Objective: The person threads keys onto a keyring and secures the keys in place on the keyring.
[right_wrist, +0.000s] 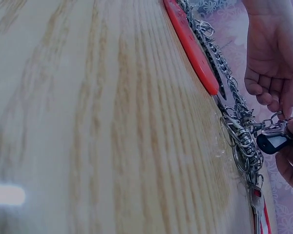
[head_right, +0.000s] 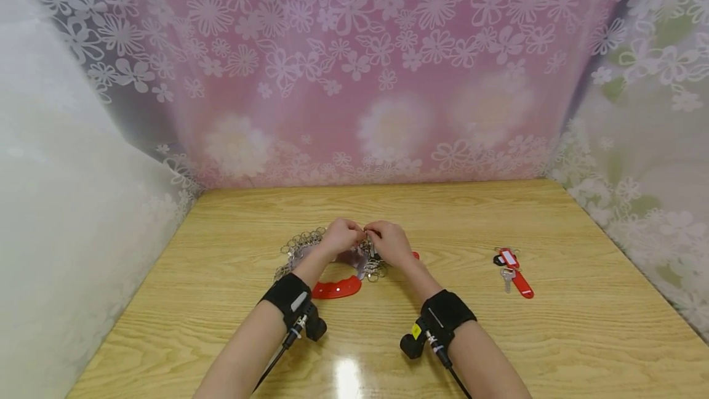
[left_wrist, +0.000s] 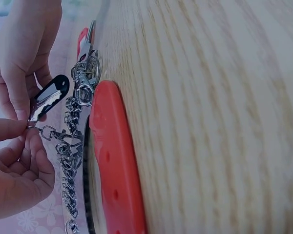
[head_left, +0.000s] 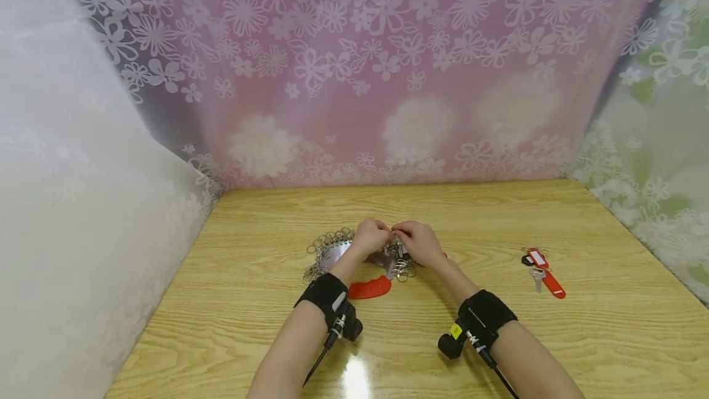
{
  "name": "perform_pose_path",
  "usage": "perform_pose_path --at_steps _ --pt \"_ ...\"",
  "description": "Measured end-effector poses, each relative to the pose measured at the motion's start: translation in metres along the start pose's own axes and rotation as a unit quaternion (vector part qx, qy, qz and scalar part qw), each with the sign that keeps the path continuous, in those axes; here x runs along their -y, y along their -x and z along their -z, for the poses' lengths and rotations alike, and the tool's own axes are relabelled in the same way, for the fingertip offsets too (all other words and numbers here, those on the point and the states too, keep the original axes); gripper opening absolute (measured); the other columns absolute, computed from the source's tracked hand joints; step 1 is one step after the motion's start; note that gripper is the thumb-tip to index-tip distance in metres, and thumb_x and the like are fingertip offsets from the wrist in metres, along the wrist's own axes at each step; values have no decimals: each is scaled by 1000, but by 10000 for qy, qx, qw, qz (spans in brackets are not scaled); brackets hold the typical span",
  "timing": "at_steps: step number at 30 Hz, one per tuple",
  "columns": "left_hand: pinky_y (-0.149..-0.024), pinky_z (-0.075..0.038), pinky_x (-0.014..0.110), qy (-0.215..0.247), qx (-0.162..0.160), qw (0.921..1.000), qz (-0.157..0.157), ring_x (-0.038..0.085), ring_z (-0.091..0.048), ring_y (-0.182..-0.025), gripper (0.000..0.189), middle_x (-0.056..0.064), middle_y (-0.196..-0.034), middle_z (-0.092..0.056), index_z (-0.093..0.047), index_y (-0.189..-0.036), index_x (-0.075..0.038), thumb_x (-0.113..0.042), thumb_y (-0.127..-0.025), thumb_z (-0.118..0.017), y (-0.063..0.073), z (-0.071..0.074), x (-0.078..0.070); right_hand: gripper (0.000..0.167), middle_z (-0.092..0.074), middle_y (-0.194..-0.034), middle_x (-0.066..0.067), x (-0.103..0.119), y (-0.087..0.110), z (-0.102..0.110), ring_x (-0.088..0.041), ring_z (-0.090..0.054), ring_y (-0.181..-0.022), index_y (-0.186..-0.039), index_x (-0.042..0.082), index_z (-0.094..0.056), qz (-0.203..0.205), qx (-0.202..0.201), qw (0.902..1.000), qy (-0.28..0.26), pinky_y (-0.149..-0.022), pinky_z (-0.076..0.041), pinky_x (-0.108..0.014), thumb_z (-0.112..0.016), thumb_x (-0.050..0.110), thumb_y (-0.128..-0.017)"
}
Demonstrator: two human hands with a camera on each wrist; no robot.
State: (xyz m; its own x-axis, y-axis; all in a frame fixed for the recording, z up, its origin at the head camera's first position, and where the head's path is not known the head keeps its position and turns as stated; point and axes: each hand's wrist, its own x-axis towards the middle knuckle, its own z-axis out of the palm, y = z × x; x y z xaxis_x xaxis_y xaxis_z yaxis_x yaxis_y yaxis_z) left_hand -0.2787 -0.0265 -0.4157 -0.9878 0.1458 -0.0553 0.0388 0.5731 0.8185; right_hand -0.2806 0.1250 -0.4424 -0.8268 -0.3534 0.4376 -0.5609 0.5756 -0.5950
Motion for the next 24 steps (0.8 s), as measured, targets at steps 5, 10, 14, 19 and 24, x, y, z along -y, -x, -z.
perform_pose_path --at_steps 5,10,14,19,24 --pt "-52 -38 25 383 -130 9989 258 16 -50 -60 15 7 -73 -62 -71 -86 1 -7 -84 -59 -1 -2 1 16 -67 -96 -16 -2 0 -3 -29 -64 -86 -100 -2 -69 131 -42 9999 96 -72 -51 -41 -60 2 -89" --pt "-53 -42 25 766 -278 9957 445 23 -59 -65 14 11 -72 -65 -71 -84 3 -2 -79 -59 0 -3 0 15 -68 -88 -11 -4 0 -5 -25 -64 -79 -98 0 -71 377 -120 9986 344 -68 -50 -39 -62 2 -86" --pt "-58 -47 31 985 -275 9928 620 24 -59 -63 11 13 -69 -63 -70 -79 4 -2 -79 -61 -1 -4 0 15 -67 -87 -11 -3 0 -5 -24 -63 -77 -98 0 -71 426 -116 9983 386 -67 -49 -39 -62 1 -86" --pt "-56 -45 30 686 -44 9976 4 16 -53 -59 14 6 -68 -60 -70 -82 -2 -12 -85 -63 -3 -1 7 17 -67 -93 -15 -4 -1 -4 -19 -56 -64 -101 -1 -69 -101 -189 9997 92 -60 -45 -33 -58 4 -90" --pt "-55 -43 27 -10 199 9966 -800 15 -52 -61 14 4 -80 -63 -71 -90 -4 -14 -88 -61 0 2 11 17 -67 -91 -13 -5 -3 -3 -12 -46 -56 -101 0 -69 -446 -159 9989 -29 -57 -40 -29 -57 7 -92"
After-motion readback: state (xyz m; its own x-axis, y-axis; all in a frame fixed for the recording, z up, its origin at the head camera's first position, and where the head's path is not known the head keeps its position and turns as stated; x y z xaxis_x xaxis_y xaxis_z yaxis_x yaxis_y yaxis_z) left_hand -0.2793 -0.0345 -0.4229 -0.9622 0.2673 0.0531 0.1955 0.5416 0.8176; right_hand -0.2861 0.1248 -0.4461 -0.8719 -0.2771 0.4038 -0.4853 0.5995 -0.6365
